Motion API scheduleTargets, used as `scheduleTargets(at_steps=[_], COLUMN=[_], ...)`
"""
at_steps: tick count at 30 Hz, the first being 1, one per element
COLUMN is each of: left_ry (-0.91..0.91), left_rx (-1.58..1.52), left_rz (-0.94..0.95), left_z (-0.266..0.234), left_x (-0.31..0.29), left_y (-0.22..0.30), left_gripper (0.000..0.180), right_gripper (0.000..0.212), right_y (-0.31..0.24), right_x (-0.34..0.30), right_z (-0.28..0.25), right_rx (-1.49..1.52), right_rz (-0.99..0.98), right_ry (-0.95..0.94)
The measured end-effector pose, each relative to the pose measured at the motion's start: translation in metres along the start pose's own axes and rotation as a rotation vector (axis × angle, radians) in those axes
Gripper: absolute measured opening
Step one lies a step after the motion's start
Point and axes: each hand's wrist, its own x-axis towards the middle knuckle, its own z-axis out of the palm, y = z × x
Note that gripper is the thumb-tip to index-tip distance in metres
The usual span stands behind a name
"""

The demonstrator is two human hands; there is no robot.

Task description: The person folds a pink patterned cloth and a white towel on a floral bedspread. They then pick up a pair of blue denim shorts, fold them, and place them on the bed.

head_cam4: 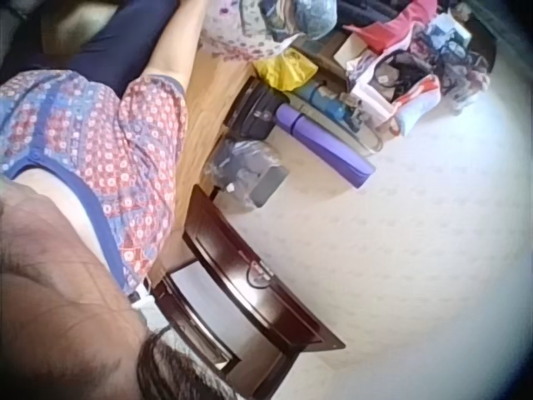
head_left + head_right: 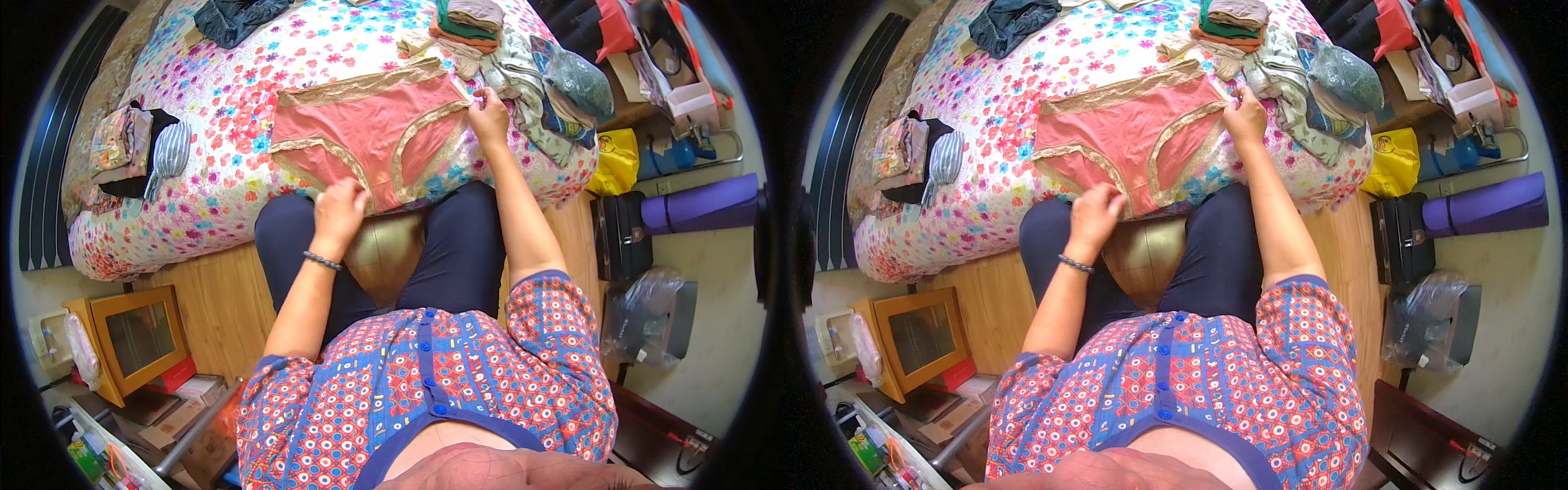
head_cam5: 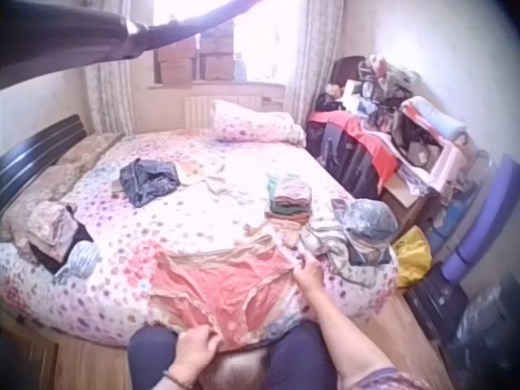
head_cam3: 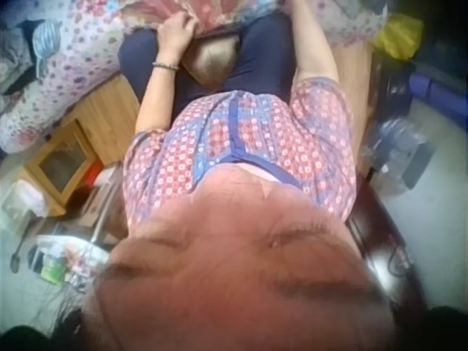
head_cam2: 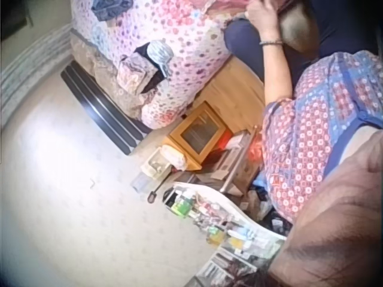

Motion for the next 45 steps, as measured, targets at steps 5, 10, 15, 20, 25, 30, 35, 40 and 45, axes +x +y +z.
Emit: scheduleTargets(at_steps=[5,10,15,20,25,30,35,40,45], left_ry=[0.329,0.073,0.145,0.505,0.372,0.354,0.412,0.449,0.154], left_rx=[-0.048,0.396,0.485,-0.246,-0.049,0.288,0.496,0.253,-0.68], left_rz=[0.048,-0.047,-0.144,-0.149,-0.018,0.16,0.288,0.22,-0.12], left_z=[-0.038,-0.043,-0.048,-0.056,-0.065,-0.07,-0.065,-0.061,-0.068], left_x=[0.073,0.119,0.124,0.145,0.17,0.179,0.179,0.183,0.194], left_y=[-0.04,-0.09,-0.121,-0.146,-0.142,-0.14,-0.13,-0.135,-0.153], left_gripper=[0.024,0.057,0.053,0.035,0.022,0.019,0.01,0.008,0.012], right_gripper=[0.017,0.032,0.04,0.035,0.028,0.028,0.031,0.045,0.061], right_y=[-0.072,-0.088,-0.061,-0.047,-0.007,0.022,0.004,-0.05,-0.037], right_x=[-0.006,0.006,0.031,0.03,0.022,-0.001,-0.005,0.007,0.01], right_z=[0.018,0.074,0.081,0.058,0.013,-0.01,-0.014,0.025,0.074], right_rx=[0.255,-0.129,-0.377,-0.065,-0.116,-0.415,-0.445,-0.072,-0.393], right_rz=[-0.183,-0.331,-0.233,-0.319,-0.201,-0.179,-0.42,-0.595,-0.546], right_ry=[-0.333,-0.38,-0.272,-0.071,-0.058,-0.055,0.045,-0.18,-0.296])
